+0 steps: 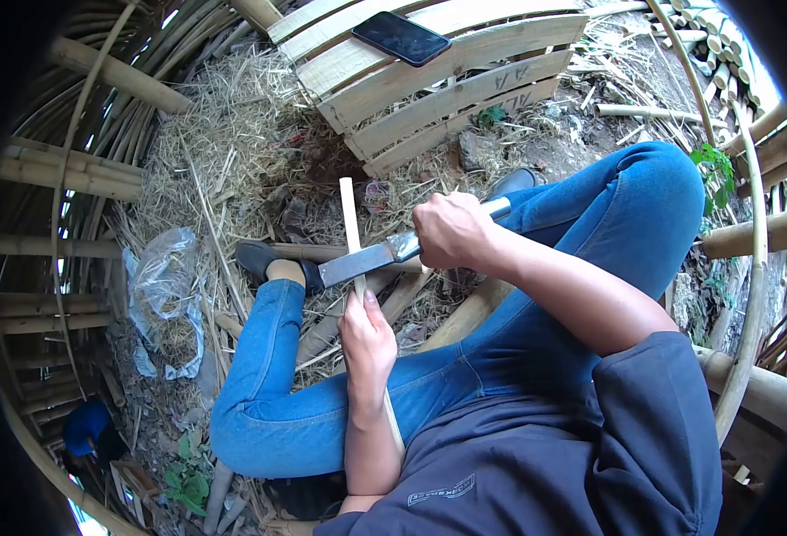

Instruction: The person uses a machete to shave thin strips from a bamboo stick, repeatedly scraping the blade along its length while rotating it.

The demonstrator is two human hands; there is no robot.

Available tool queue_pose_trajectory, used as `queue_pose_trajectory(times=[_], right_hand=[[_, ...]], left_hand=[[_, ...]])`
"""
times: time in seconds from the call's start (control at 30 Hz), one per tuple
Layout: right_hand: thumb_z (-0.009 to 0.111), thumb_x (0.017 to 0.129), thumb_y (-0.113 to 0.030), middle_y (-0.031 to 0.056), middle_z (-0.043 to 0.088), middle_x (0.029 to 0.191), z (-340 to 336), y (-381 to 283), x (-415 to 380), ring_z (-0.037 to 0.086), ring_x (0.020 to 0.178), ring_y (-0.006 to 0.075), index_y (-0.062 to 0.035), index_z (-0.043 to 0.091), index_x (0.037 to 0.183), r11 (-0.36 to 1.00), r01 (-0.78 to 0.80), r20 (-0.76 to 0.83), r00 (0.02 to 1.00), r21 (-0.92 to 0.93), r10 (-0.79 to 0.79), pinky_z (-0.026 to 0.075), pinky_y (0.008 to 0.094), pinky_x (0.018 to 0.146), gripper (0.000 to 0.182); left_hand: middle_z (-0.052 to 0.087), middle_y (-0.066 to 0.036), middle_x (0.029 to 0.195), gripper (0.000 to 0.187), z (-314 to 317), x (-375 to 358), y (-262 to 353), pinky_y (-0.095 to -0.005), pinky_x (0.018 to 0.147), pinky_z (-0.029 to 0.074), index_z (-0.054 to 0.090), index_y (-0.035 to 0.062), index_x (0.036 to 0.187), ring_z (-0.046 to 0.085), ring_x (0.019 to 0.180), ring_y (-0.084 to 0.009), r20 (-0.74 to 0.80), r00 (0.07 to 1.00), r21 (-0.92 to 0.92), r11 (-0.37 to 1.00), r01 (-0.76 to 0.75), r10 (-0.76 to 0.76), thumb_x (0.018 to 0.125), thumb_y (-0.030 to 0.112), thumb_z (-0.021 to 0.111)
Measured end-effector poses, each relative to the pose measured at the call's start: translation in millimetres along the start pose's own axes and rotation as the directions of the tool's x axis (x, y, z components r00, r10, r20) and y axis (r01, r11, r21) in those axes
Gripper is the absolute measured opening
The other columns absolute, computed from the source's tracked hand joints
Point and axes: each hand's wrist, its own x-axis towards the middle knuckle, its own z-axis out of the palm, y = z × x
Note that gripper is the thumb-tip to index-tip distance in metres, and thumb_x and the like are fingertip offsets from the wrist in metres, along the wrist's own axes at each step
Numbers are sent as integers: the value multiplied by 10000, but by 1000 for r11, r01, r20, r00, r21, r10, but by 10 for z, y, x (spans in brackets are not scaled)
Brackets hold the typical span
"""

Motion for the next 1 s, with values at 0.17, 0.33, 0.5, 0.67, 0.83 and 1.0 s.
queue_pose_trajectory(times=[0.17, 0.33, 0.5, 0.67, 0.83, 1.0], right_hand=[[691, 658, -171, 234, 679, 692, 37, 173, 96, 707, 689, 396, -6, 697, 695, 996, -69, -132, 988, 61, 76, 585, 455, 683, 169], [666, 676, -167, 241, 707, 771, -147, 160, 127, 728, 748, 385, -8, 720, 765, 994, -103, -19, 995, -38, 102, 596, 456, 731, 190], [683, 706, -174, 245, 715, 826, -294, 436, 237, 726, 809, 395, 7, 720, 800, 965, -262, -187, 948, 9, 259, 594, 449, 766, 207], [672, 729, -172, 259, 715, 859, -188, 408, 201, 721, 834, 402, 19, 730, 849, 957, -287, -120, 949, 42, 290, 584, 464, 801, 233], [701, 818, -265, 263, 672, 739, -236, 344, 260, 701, 732, 398, 41, 706, 817, 942, -229, -97, 961, 246, 259, 558, 473, 727, 305], [727, 857, -314, 190, 594, 580, -362, 8, 83, 612, 525, 286, 38, 654, 740, 873, -98, -19, 992, 477, 121, 480, 415, 569, 378]], left_hand=[[579, -296, 697, 250, -47, -59, 130, -563, 602, 388, 547, -35, 937, 573, 686, -516, 22, 1000, 40, 999, -15, 14, 1051, 167, 453], [565, -291, 665, 255, -40, -61, 178, -568, 591, 379, 533, -33, 919, 573, 673, -514, 5, 999, 68, 996, -52, 52, 1054, 167, 453], [565, -281, 654, 245, -71, -189, 301, -563, 579, 378, 526, -28, 900, 576, 659, -503, 32, 999, 26, 999, -34, 33, 1051, 154, 461], [552, -236, 622, 247, -145, -82, 232, -506, 531, 387, 515, -20, 883, 574, 588, -446, -28, 999, -5, 1000, -19, 19, 1052, 154, 466], [519, -24, 623, 237, -326, -36, 34, -305, 481, 402, 535, 21, 914, 491, 503, -119, 119, 980, -411, 890, 195, -160, 1068, 196, 493], [488, 18, 735, 130, -498, -61, 93, -212, 506, 386, 512, 36, 1149, 435, 572, -45, 376, 924, -667, 669, 326, -76, 1054, 125, 513]])
